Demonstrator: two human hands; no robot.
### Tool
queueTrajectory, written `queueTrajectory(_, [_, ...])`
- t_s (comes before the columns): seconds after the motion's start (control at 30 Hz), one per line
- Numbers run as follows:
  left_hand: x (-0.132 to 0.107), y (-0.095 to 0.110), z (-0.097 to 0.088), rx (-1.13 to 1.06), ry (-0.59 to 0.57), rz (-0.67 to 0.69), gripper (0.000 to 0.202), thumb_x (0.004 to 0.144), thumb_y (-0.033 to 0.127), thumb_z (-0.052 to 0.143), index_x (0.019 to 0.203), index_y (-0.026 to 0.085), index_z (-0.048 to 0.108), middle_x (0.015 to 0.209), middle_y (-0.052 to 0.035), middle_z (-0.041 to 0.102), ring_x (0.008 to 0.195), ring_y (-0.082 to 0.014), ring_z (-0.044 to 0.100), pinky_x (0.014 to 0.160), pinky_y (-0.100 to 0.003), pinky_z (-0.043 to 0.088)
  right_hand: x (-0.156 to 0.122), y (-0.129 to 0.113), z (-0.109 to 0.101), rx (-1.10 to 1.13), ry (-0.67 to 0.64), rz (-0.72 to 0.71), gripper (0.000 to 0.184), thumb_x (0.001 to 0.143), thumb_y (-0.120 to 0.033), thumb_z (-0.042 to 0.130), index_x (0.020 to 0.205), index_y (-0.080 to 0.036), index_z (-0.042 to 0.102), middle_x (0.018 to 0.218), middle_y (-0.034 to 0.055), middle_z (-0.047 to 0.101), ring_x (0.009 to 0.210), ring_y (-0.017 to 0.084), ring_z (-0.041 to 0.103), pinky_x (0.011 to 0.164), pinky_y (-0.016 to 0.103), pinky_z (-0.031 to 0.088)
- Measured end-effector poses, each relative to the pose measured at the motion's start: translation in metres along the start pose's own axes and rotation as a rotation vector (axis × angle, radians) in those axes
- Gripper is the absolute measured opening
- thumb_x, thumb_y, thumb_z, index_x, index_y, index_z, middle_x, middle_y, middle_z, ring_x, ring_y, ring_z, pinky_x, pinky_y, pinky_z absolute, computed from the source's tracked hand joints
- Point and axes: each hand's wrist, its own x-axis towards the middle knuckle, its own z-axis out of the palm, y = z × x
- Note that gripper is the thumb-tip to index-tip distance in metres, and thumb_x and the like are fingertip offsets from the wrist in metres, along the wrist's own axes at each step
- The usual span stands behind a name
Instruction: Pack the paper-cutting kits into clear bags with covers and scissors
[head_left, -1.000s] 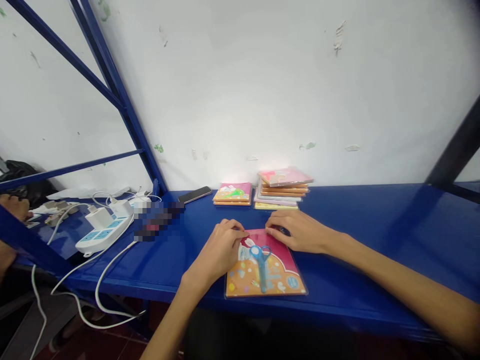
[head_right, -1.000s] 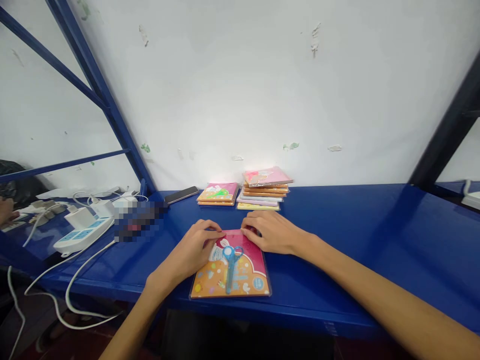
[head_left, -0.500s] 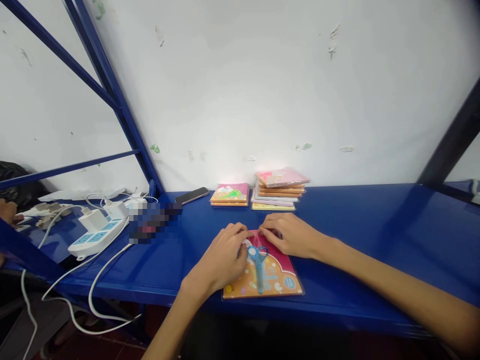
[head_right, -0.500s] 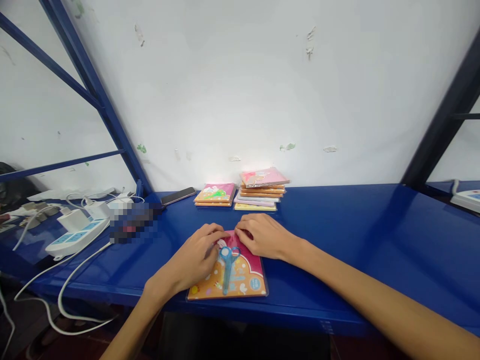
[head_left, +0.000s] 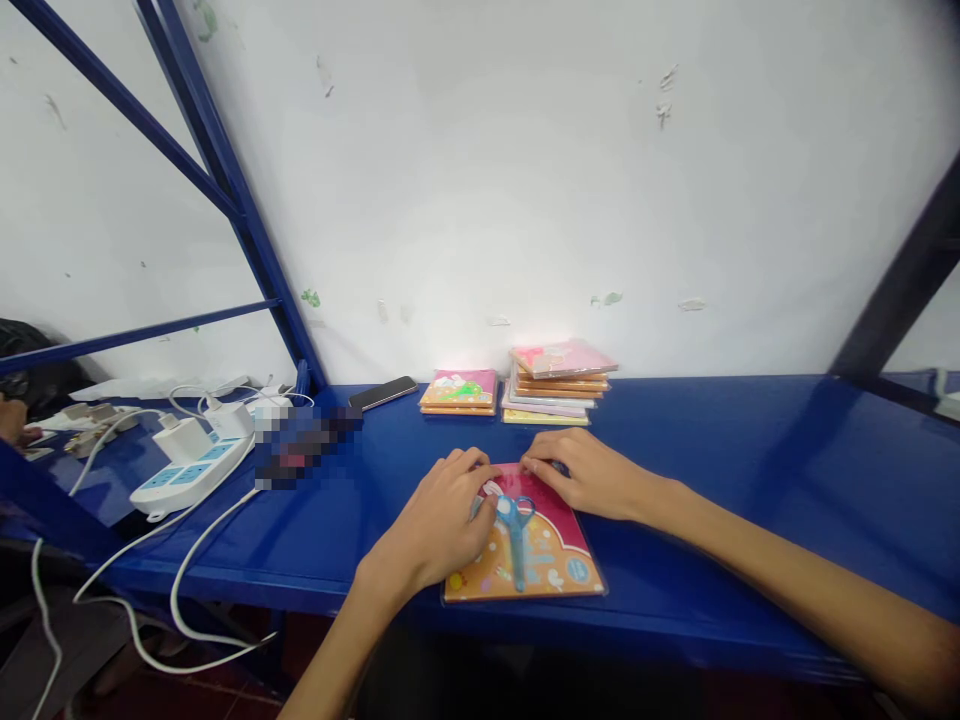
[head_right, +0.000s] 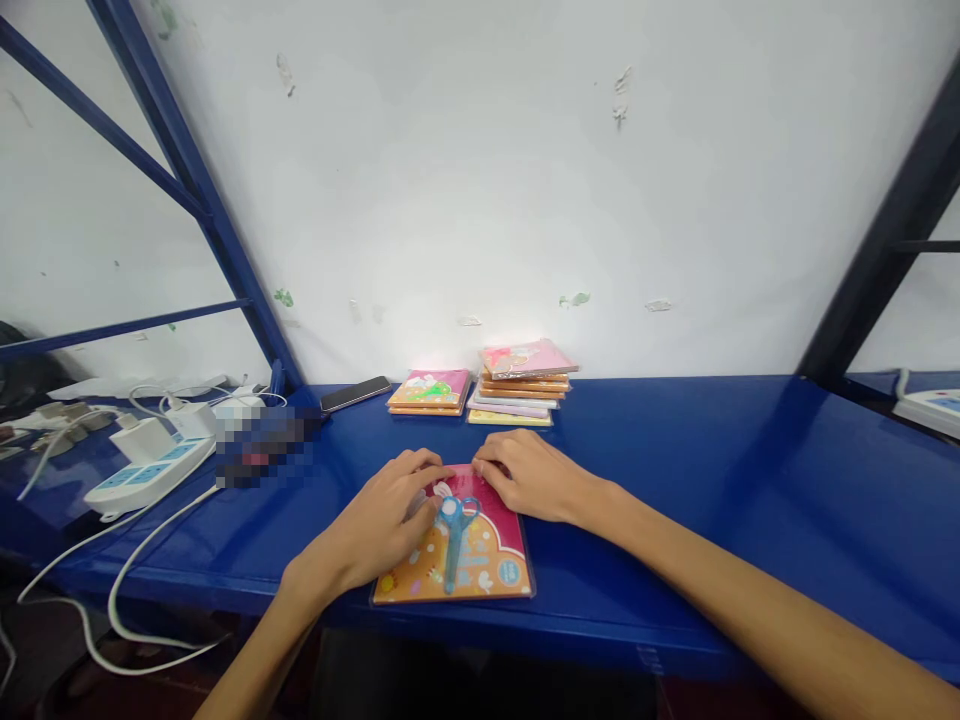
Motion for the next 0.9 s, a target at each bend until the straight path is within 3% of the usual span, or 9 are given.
queueTrajectory(0.17, [0.002,0.0,0.003,0.017,0.032,0.021,0.041,0.099,0.022,0.04,0.132,0.021,0.065,0.123,-0.0095,0.064,0.111,-0.0261,0.058,0.102,-0.043,0.044,0.0,0.003,0.004,-0.027,-0.006,-0.035,0.032,0.102,-0.02,0.042,0.104,-0.015,0.074,0.104,0.0113,0.076,0.095,0.024,0.067,0.088,0.037,0.047])
queueTrajectory(0.47, [-0.005,-0.022,-0.015,-0.029,0.099,-0.107,0.033,0.091,0.012,0.043,0.093,0.022,0.075,0.098,-0.0068,0.071,0.093,-0.0235,0.065,0.088,-0.035,0.047,-0.012,0.022,-0.014,0.082,0.0,0.078,0.033,0.1,-0.023,0.045,0.089,-0.017,0.075,0.095,0.0071,0.078,0.087,0.022,0.069,0.083,0.034,0.047])
queueTrajectory(0.53, [-0.004,-0.029,-0.013,-0.014,0.128,-0.168,0.033,0.094,0.015,0.041,0.097,0.021,0.073,0.097,-0.0078,0.071,0.091,-0.0242,0.066,0.085,-0.036,0.047,-0.013,0.022,-0.015,0.117,0.001,0.087,0.034,0.101,-0.025,0.045,0.088,-0.017,0.076,0.093,0.0063,0.078,0.085,0.022,0.069,0.081,0.034,0.047])
queueTrajectory(0.67, [0.002,-0.038,-0.001,0.034,0.169,-0.268,0.041,0.103,0.032,0.037,0.129,0.018,0.065,0.112,-0.0134,0.068,0.105,-0.0291,0.064,0.092,-0.041,0.047,-0.012,0.025,-0.009,0.102,0.067,0.174,0.036,0.102,-0.031,0.044,0.093,-0.018,0.076,0.094,0.0075,0.077,0.086,0.023,0.068,0.08,0.035,0.047])
queueTrajectory(0.77, [0.004,-0.04,0.005,-0.002,0.118,-0.272,0.038,0.102,0.036,0.043,0.119,0.018,0.071,0.111,-0.013,0.067,0.107,-0.0294,0.062,0.095,-0.042,0.045,-0.011,0.027,-0.002,0.063,0.119,0.262,0.035,0.102,-0.041,0.047,0.101,-0.019,0.075,0.1,0.0086,0.076,0.089,0.023,0.067,0.077,0.034,0.046])
queueTrajectory(0.9, [0.004,-0.041,0.004,-0.142,0.132,-0.249,0.026,0.098,0.03,0.047,0.101,0.019,0.07,0.106,-0.0097,0.067,0.103,-0.0265,0.062,0.093,-0.04,0.045,-0.012,0.028,0.003,0.053,0.049,0.288,0.033,0.097,-0.049,0.056,0.104,-0.022,0.074,0.099,0.007,0.073,0.087,0.023,0.065,0.072,0.033,0.044])
